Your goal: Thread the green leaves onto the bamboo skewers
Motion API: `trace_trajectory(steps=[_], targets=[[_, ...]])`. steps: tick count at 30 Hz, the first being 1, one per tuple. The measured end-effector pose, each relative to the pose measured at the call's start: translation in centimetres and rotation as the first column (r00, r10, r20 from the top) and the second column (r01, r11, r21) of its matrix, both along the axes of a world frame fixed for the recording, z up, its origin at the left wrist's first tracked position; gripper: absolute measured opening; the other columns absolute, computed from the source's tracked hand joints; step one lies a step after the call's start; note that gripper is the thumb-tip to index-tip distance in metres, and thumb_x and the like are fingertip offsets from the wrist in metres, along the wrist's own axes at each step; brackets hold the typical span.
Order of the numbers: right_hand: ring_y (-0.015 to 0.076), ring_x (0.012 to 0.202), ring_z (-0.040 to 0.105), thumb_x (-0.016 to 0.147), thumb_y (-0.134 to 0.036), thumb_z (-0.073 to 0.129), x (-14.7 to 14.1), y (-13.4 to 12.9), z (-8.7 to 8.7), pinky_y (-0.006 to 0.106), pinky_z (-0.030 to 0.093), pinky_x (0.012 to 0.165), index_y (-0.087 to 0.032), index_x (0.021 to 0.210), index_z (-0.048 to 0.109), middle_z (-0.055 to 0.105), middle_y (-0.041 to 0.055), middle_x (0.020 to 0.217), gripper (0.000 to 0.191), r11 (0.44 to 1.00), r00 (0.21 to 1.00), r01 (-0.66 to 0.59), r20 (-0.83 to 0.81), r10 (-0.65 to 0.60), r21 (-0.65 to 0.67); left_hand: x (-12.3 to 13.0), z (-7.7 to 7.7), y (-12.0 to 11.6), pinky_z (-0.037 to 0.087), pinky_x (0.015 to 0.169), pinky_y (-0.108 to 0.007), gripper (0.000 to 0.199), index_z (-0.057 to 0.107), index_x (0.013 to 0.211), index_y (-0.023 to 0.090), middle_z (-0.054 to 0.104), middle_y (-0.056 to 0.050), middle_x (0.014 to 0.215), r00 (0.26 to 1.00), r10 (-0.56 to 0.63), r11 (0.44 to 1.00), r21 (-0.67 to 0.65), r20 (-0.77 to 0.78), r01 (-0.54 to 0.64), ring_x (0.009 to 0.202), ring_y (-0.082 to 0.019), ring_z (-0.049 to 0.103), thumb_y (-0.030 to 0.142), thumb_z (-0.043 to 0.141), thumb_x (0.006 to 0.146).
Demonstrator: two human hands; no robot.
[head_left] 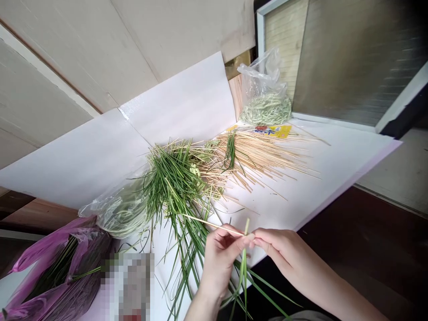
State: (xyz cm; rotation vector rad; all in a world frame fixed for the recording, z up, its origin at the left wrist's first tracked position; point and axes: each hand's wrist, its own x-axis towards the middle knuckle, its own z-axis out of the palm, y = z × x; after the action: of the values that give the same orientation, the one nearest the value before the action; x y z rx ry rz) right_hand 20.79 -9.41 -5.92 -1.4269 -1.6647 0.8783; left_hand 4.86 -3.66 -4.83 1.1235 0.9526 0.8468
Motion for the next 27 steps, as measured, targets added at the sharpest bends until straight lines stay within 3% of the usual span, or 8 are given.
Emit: trace_trajectory(steps=[4,9,11,14,18,21,24,27], targets=[[0.0147,0.058,0.048,0.102,-0.021,0.036,0.2,0.1,-0.1,0.025,0.033,0.056,-0.022,0.071,0.042,0.052,-0.0033,0.065,0.031,1.0,1.0,0.005,-0.009,-0.005,-0.018,0.0,0.0,0.2,0.046,0.072,-0.026,0.016,0.069,0.078,0.016,0.067,-0.001,0.073,0.993,-0.109,0.994,0.025,-0.036,0.11,0.07,-0.013,0.059,0.027,0.08,0.074],[0.015,0.058,0.043,0.104,-0.03,0.036,1.5,0.3,0.4,0.026,0.03,0.055,-0.023,0.076,0.049,0.046,-0.0042,0.064,0.032,0.997,0.998,0.044,-0.034,-0.046,-0.057,-2.9,2.7,3.8,0.046,0.077,-0.026,0.024,0.071,0.098,0.018,0.068,-0.005,0.092,0.91,-0.317,0.923,0.133,-0.266,0.361,0.085,-0.017,0.06,0.029,0.077,0.078],[0.0147,0.058,0.042,0.104,-0.031,0.035,2.0,0.3,0.6,0.026,0.031,0.056,-0.023,0.076,0.049,0.045,-0.0046,0.064,0.032,0.996,0.995,0.076,-0.052,-0.079,-0.053,-4.0,3.6,5.7,0.046,0.073,-0.026,0.023,0.07,0.099,0.018,0.067,-0.006,0.095,0.91,-0.243,0.934,0.171,-0.336,0.313,0.082,-0.016,0.059,0.035,0.069,0.084],[0.0147,0.06,0.046,0.104,-0.031,0.037,2.6,0.2,0.7,0.025,0.036,0.061,-0.023,0.078,0.052,0.05,-0.0043,0.067,0.031,0.993,0.989,0.113,-0.09,-0.116,-0.039,-4.4,3.6,8.3,0.041,0.063,-0.025,0.026,0.067,0.098,0.02,0.067,-0.004,0.088,0.838,0.11,0.907,0.399,-0.534,0.136,0.068,-0.015,0.057,0.042,0.058,0.09],[0.0158,0.064,0.052,0.103,-0.033,0.037,2.8,0.3,0.6,0.025,0.039,0.065,-0.023,0.082,0.056,0.057,-0.0029,0.071,0.03,0.99,0.985,0.134,-0.101,-0.138,-0.046,-2.9,2.0,10.5,0.034,0.059,-0.028,0.022,0.067,0.097,0.021,0.07,-0.006,0.087,0.384,0.411,0.759,0.543,-0.827,0.358,0.065,-0.019,0.06,0.039,0.058,0.089],[0.0175,0.07,0.057,0.103,-0.034,0.036,3.0,0.3,0.5,0.026,0.04,0.067,-0.023,0.085,0.059,0.062,-0.0009,0.076,0.031,0.989,0.985,0.142,-0.093,-0.145,-0.041,-1.8,0.6,11.2,0.032,0.059,-0.028,0.022,0.066,0.1,0.023,0.072,-0.008,0.092,0.175,0.465,0.734,0.488,-0.868,0.471,0.076,-0.024,0.065,0.039,0.057,0.089],[0.0177,0.071,0.058,0.103,-0.033,0.037,3.5,0.3,0.8,0.025,0.041,0.066,-0.022,0.085,0.061,0.063,0.0,0.076,0.031,0.986,0.982,0.169,-0.081,-0.169,-0.007,-1.7,0.0,11.8,0.032,0.059,-0.028,0.019,0.066,0.099,0.025,0.073,-0.006,0.086,0.156,0.422,0.764,0.443,-0.893,0.469,0.076,-0.024,0.066,0.036,0.056,0.088],[0.0149,0.061,0.052,0.102,-0.032,0.039,4.0,0.6,1.6,0.024,0.038,0.06,-0.021,0.086,0.063,0.058,-0.0016,0.07,0.031,0.982,0.979,0.19,-0.076,-0.188,0.017,-2.3,0.1,12.5,0.034,0.059,-0.027,0.017,0.067,0.099,0.026,0.073,-0.002,0.082,0.269,0.319,0.803,0.41,-0.909,0.434,0.072,-0.021,0.064,0.031,0.059,0.085]])
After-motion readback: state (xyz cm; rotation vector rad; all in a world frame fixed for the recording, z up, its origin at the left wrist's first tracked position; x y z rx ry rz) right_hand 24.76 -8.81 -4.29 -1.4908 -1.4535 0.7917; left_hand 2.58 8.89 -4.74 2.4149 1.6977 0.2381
